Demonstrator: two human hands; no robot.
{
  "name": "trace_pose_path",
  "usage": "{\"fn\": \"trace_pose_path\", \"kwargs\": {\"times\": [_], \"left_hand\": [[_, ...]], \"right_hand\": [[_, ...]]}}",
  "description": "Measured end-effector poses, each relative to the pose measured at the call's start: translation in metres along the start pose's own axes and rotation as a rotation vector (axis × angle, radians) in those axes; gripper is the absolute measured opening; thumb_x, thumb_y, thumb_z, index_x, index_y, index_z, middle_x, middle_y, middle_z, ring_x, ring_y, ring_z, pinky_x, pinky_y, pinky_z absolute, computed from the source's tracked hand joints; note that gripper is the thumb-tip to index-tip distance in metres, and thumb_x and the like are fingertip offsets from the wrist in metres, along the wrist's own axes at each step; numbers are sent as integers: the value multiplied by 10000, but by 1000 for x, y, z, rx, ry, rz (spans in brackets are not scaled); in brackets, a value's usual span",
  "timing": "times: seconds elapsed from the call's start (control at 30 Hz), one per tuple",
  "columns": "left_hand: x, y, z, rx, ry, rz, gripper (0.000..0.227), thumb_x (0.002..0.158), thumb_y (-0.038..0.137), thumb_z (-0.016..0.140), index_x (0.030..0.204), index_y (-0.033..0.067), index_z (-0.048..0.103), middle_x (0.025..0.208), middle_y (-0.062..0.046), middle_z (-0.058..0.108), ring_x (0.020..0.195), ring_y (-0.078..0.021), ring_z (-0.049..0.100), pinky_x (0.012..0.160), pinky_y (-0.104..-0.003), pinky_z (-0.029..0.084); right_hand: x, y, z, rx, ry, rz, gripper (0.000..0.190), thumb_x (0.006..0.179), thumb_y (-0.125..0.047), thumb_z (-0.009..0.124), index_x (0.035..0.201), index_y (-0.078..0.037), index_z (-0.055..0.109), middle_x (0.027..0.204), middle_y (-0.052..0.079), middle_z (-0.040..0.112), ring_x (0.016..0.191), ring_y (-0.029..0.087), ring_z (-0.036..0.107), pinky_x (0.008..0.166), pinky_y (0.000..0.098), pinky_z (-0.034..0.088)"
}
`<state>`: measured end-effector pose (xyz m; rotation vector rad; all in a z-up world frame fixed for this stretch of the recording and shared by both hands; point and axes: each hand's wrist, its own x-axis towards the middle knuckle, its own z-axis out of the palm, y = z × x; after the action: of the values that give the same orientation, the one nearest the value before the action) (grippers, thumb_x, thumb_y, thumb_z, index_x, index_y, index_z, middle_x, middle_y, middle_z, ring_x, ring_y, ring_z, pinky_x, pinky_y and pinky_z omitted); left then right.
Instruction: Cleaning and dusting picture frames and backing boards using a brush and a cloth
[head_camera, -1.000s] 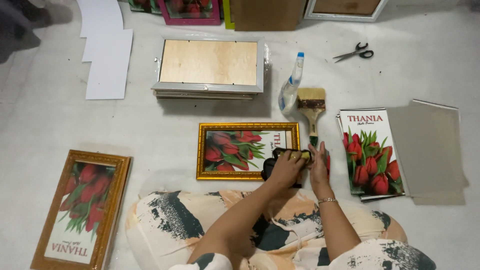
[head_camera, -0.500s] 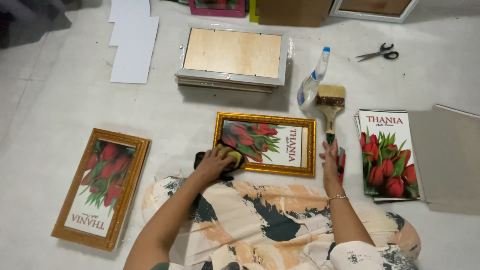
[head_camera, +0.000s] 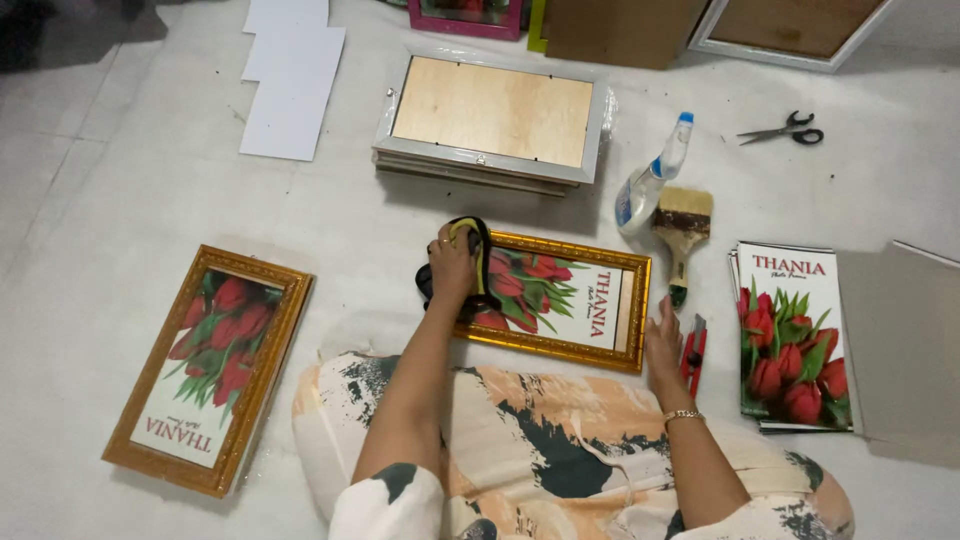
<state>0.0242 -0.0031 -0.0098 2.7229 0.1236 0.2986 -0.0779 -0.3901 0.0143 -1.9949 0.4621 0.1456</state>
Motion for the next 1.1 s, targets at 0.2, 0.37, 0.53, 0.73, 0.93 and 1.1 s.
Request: {"fn": "trace_pose_path", "kwargs": {"times": [0.2,0.37,0.53,0.73,0.93,1.1], "left_hand": [[-4,3,-21,-40,-169,-86,548,992,334,648,1470,157,446,1479,-207,385,1245,-458,476,1001,-604,487],[-61,-8,-53,-46,-348,-173,585,974,319,658,1489,178,419,1454,-198,394,1237,-471,505,987,-587,528],[-102,5,-59,-4,-402,-373,629,955,249,692,1486,125,380,1380,-230,381,1194,-505,504,926,-623,559],[-103,6,-60,-19,-328,-305,656,924,201,729,1460,44,384,1288,-249,406,1144,-521,526,905,-619,563],[-102,12,-67,-31,-313,-312,669,909,198,742,1459,54,391,1259,-244,432,1108,-523,547,879,-617,571],[-101,5,-66,-62,-314,-301,646,917,193,726,1451,51,389,1269,-244,418,1115,-528,544,887,-618,566]], "right_hand": [[5,6,-2,-75,9,-5,629,1065,-349,378,1663,-281,194,1654,111,264,1512,357,244,1236,463,46],[7,18,-1,-86,30,-81,567,1051,-375,415,1606,-265,386,1643,79,288,1467,368,321,1218,457,148],[19,46,7,21,125,-172,417,1041,-301,572,1445,-205,615,1481,89,375,1395,353,448,1186,453,341],[-30,12,45,-652,317,-153,669,923,-403,664,1430,19,554,1301,242,512,1165,441,542,1000,510,422],[58,67,55,-427,239,316,707,796,-562,628,1254,-24,664,1198,234,513,1024,500,560,846,544,461],[30,29,15,-15,201,329,468,834,-433,631,1159,-99,675,1104,234,634,984,457,617,757,542,465]]}}
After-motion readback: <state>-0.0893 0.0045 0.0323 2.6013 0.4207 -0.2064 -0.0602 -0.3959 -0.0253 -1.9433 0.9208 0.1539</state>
